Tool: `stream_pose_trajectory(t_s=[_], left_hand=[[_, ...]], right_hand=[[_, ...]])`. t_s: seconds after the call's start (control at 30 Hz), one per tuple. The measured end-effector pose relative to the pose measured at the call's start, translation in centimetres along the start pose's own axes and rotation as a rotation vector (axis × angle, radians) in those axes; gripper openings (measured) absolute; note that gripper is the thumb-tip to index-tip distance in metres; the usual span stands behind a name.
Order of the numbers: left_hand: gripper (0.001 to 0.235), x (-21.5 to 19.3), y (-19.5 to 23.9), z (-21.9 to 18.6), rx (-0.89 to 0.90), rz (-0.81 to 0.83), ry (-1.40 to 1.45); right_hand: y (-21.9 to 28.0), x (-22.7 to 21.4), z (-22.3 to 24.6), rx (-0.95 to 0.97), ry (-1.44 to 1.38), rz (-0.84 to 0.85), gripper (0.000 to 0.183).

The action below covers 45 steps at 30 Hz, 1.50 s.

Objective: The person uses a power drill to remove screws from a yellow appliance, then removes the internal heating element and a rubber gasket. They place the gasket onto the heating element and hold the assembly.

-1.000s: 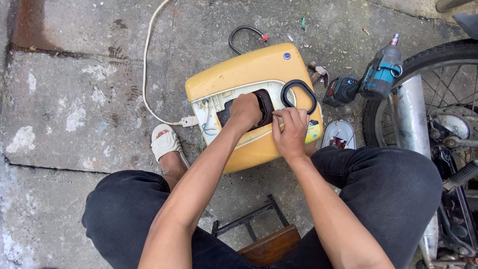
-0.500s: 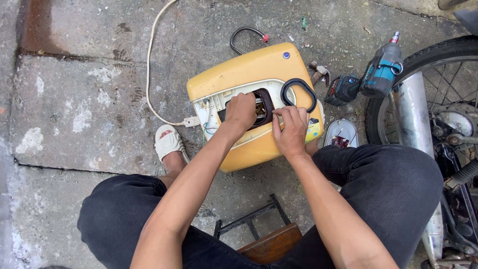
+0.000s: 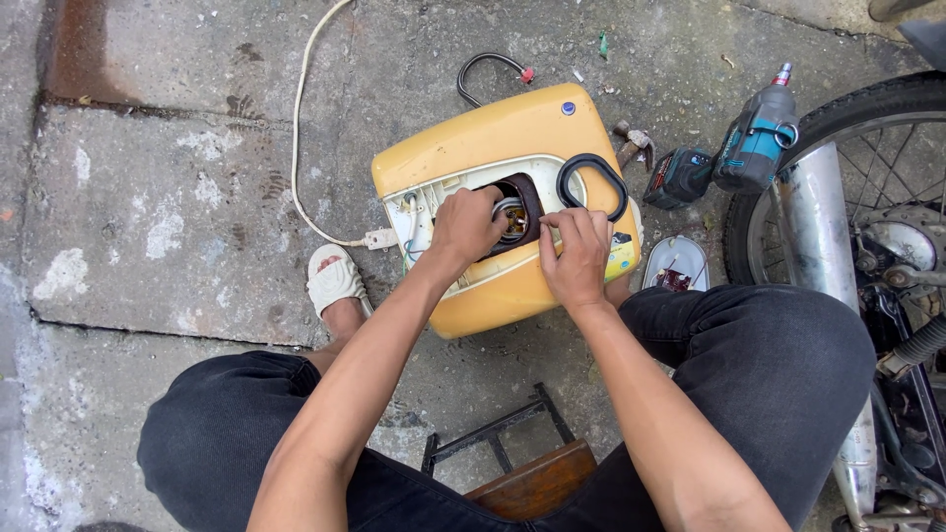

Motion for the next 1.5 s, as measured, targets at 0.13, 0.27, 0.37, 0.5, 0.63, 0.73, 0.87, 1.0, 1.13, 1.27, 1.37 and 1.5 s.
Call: stream_pose_trajectory(t_s=[0.13, 0.27, 0.37, 0.5, 0.63, 0.73, 0.87, 1.0, 1.13, 1.27, 1.37, 1.5], left_hand=[[0.031, -1.2, -0.1, -0.8, -0.108, -0.046, 0.107], [0.02, 0.8, -1.5, 0.5, -0.086, -0.006, -0.07], [0.01, 1.9, -2.1, -0.2, -0.014, 0.031, -0.222], [0.007, 5.2, -3.8, 0.4, 0.013, 0.065, -0.323], [0.016, 4.6, -4.1, 0.6, 0.006, 0.063, -0.307], [0.024, 4.5, -4.1, 1.1, -0.019, 0.096, -0.25], [0.019, 6.0, -4.2, 1.8, -0.038, 0.126, -0.242], [0.012, 6.5, -4.2, 1.9, 0.012, 0.103, -0.309], [0.009, 7.0, -4.3, 1.3, 0.056, 0.105, -0.302], [0.009, 7.2, -4.3, 1.5, 0.071, 0.074, -0.314], [0.01, 7.9, -5.0, 1.8, 0.074, 0.087, -0.282], [0.009, 8.4, -5.5, 2.8, 0.106, 0.082, -0.3]], right_hand=[[0.0, 0.2, -0.3, -0.004, -0.004, -0.012, 0.011], [0.0, 0.1, -0.3, -0.003, 0.004, -0.018, 0.01], [0.2, 0.1, -0.2, -0.008, -0.004, -0.008, 0.01], [0.1, 0.1, -0.2, -0.009, -0.005, -0.004, 0.009], [0.0, 0.0, -0.2, -0.002, -0.009, 0.005, 0.008], [0.1, 0.0, 0.0, 0.006, -0.008, 0.012, 0.009], [0.1, 0.2, -0.3, 0.015, 0.003, 0.02, 0.009], [-1.2, 0.2, 1.0, 0.019, 0.055, 0.03, 0.011], [-4.0, 0.0, 1.7, 0.054, 0.139, 0.336, 0.018], [-6.5, 0.2, 3.6, 0.093, 0.437, 0.734, 0.02], [-6.9, 3.2, 1.8, 0.137, 0.484, 0.766, 0.015], [-7.2, 5.5, 1.6, 0.269, 0.52, 0.788, 0.014]])
Point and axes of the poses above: each hand's wrist, its own y-axis away from the middle knuckle, its own x-axis out of the palm, z = x × y, the point moved 2 cm from there along -y, towards the middle knuckle, and after that the axes turned 10 degrees about x, right-handed, at the moved point
